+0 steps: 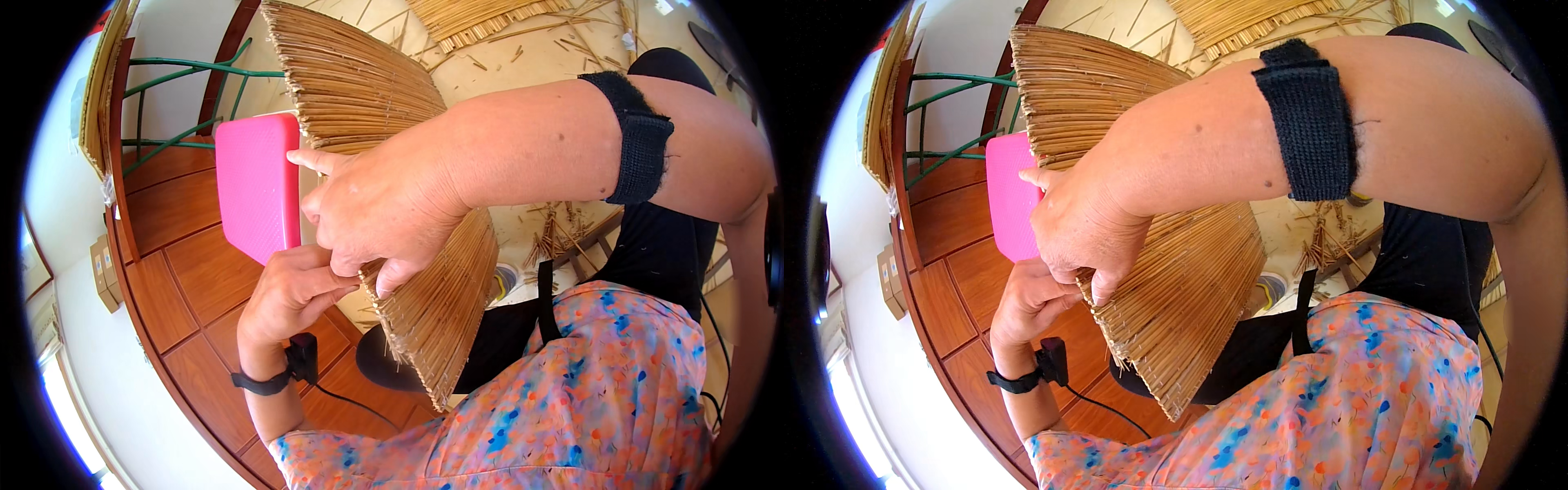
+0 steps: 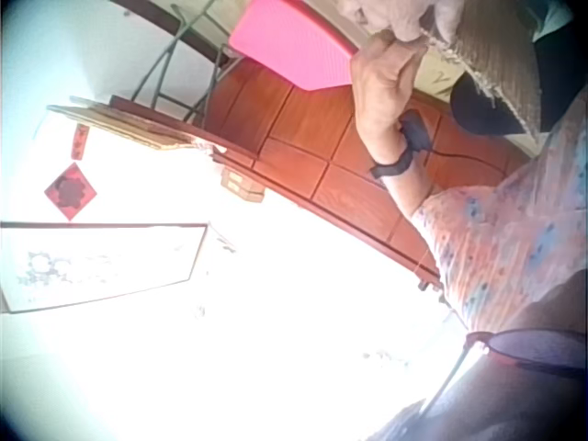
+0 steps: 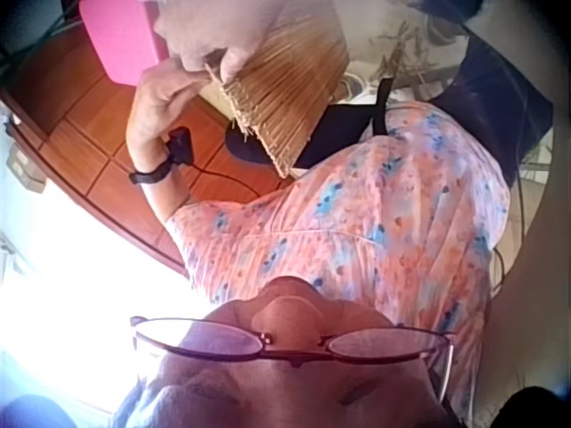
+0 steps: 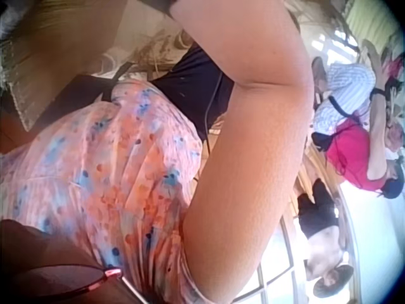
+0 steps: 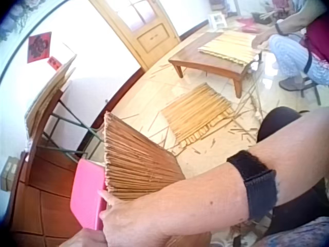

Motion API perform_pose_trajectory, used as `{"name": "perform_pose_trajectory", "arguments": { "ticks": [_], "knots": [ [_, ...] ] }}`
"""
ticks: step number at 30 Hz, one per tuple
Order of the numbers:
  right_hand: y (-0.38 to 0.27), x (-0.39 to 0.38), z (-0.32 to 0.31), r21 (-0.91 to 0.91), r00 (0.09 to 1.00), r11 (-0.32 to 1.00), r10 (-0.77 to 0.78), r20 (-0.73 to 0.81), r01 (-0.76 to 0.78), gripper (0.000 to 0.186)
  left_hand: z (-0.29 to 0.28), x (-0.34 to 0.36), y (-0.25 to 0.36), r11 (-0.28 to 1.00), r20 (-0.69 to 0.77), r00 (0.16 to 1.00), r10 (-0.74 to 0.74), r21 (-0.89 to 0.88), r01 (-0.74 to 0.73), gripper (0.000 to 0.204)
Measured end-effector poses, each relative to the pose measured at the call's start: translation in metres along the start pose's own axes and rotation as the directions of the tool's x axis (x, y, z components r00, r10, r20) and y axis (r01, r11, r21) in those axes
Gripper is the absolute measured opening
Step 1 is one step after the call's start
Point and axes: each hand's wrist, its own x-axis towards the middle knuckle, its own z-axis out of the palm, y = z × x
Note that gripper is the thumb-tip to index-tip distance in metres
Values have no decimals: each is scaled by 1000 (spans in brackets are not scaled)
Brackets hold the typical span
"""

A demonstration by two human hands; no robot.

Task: The person weaves together lengths of straw to create a panel using a needle and white string.

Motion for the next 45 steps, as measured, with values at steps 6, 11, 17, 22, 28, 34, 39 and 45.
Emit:
{"name": "perform_pose_trajectory", "arguments": {
  "ticks": [6,11,17,22,28,34,39,45],
  "knots": [
    [1,-2,-1,20,1000,1000,5,-5,-5,21,18,-4,-8,998,-119,993,9,-68,-17,14],
    [5,1,5,20,989,1000,-7,-149,10,24,28,1,-8,969,-209,977,44,-230,-93,21],
    [5,1,3,6,999,999,33,-23,-33,26,22,0,-5,982,-165,986,21,-184,-52,21],
    [2,2,-4,51,999,997,51,9,-52,27,17,-1,-3,985,-134,991,4,-173,-27,25],
    [4,0,0,38,998,999,23,-51,-21,27,13,2,-1,992,-112,994,12,-127,-26,29],
    [3,4,-1,50,999,998,41,-11,-40,29,10,1,0,999,-123,992,31,-32,-35,28],
    [5,5,0,40,999,999,33,-34,-32,29,8,1,0,999,-119,993,25,-21,-27,27],
    [5,4,1,36,998,999,22,-60,-20,29,6,2,3,1000,-96,995,7,-27,-9,27]
  ]
}}
